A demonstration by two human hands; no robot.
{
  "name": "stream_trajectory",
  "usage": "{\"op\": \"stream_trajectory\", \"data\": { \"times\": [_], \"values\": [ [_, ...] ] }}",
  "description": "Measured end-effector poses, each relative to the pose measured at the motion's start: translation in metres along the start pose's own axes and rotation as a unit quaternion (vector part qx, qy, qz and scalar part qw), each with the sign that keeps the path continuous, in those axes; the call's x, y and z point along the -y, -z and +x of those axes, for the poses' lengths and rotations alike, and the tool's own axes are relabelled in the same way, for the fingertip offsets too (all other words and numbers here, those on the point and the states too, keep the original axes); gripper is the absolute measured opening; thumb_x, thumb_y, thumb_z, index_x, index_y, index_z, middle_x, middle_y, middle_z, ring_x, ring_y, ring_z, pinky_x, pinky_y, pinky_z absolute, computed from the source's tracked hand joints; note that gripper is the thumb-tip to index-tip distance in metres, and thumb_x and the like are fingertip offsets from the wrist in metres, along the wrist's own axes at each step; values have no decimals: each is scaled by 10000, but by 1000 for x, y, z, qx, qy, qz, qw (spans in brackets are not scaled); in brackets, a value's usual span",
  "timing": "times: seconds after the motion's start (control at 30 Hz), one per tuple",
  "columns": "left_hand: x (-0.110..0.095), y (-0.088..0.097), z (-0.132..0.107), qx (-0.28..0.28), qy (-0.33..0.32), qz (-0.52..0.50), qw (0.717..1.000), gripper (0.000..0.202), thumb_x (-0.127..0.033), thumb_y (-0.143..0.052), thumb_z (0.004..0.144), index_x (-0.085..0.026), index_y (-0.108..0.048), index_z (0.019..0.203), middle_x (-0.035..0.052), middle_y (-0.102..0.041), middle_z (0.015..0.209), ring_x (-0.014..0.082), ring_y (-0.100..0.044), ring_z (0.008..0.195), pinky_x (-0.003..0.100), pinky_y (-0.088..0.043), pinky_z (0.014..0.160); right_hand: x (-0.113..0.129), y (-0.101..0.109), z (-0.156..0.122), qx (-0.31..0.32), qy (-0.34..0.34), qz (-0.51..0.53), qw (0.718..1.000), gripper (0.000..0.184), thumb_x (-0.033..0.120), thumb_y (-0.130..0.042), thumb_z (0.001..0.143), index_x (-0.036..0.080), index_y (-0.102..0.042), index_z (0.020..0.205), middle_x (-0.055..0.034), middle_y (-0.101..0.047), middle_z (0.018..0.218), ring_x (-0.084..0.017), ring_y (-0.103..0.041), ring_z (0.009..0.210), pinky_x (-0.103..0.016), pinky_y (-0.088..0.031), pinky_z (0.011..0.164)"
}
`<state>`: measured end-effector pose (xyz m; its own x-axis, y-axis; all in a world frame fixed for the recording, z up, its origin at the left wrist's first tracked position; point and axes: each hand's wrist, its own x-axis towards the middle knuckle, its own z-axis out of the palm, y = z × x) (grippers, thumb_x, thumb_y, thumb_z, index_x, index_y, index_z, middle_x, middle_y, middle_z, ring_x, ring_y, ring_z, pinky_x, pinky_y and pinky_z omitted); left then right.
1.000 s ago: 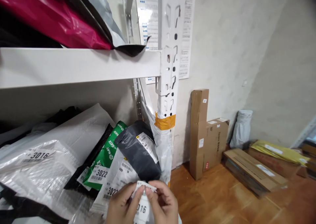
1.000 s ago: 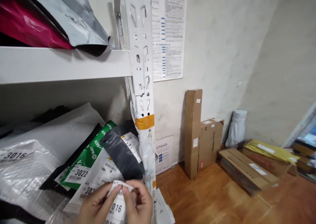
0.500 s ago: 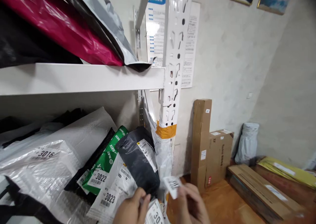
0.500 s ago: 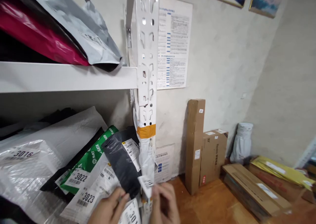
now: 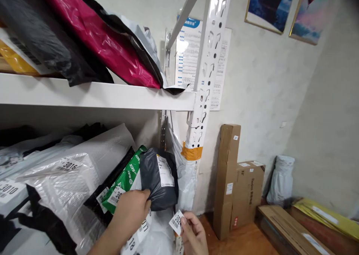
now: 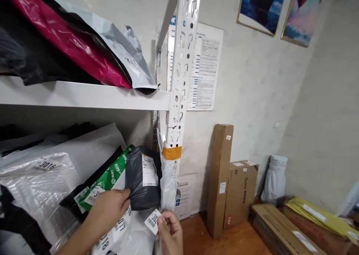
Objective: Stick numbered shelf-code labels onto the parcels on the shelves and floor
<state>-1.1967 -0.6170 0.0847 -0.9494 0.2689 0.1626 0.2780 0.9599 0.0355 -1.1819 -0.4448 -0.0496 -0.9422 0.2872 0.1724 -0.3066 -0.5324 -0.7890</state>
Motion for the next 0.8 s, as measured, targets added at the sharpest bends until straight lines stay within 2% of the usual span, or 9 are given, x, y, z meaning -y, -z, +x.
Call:
{"op": "stream_trajectory", "data": {
  "times": [0.1,0.2,0.3,0.37,0.47,0.57,0.63,0.73,0.8],
  "values": [
    [12,8,-1,0,-10,-3,1000,260,-201,-362,828,-203,-610,750,93,-709,770,274,-677,758,320,-431,631,-6,4,3,-5,4,-5,1000,320,467,-800,584,195,-633,609,26,-531,507,-103,-452,467,-214,-366,474],
    [16,13,3,-23,24,-3,999,269,-209,-337,858,-209,-593,776,62,-704,786,243,-671,790,294,-415,637,-5,8,4,-17,2,-10,1000,345,467,-815,551,190,-613,592,27,-517,499,-98,-441,454,-212,-355,463],
    [18,20,10,-44,54,-3,998,287,-197,-309,872,-202,-577,770,52,-686,889,219,-658,836,280,-415,640,3,6,0,-29,3,-10,1000,356,479,-806,561,191,-602,608,37,-477,488,-87,-394,438,-208,-317,437],
    [18,22,13,-30,47,1,998,284,-183,-311,861,-194,-581,773,63,-679,922,222,-659,828,288,-423,642,13,-3,-1,-13,16,-30,999,366,499,-788,582,189,-597,617,44,-453,492,-84,-369,442,-206,-300,434],
    [18,21,10,-6,35,10,999,273,-182,-316,859,-193,-589,849,80,-697,885,251,-671,800,312,-434,635,31,-32,6,29,75,-116,990,330,493,-729,671,186,-610,661,31,-492,563,-99,-421,504,-210,-349,487],
    [18,18,4,0,38,14,999,251,-182,-332,859,-205,-576,913,75,-708,826,262,-679,793,306,-429,616,40,-67,24,80,120,-228,963,280,462,-634,775,185,-619,733,7,-540,639,-128,-486,577,-222,-395,534],
    [17,18,-1,0,38,13,999,241,-176,-340,859,-214,-567,927,67,-709,806,257,-681,788,294,-420,609,40,-84,36,82,168,-308,933,271,437,-569,825,184,-612,737,-3,-546,654,-140,-493,587,-235,-402,541],
    [18,18,-10,-5,40,1,999,243,-190,-319,883,-215,-556,931,60,-704,792,244,-677,757,275,-393,583,35,-94,41,47,229,-431,872,203,383,-582,821,192,-629,871,-36,-565,787,-163,-517,634,-281,-432,595],
    [20,18,-21,-16,51,-17,998,231,-235,-321,901,-210,-549,931,55,-691,757,240,-668,725,267,-365,564,31,-93,36,4,269,-484,832,376,372,-646,774,196,-582,1100,-71,-550,917,-193,-534,704,-326,-458,648]
  ]
}}
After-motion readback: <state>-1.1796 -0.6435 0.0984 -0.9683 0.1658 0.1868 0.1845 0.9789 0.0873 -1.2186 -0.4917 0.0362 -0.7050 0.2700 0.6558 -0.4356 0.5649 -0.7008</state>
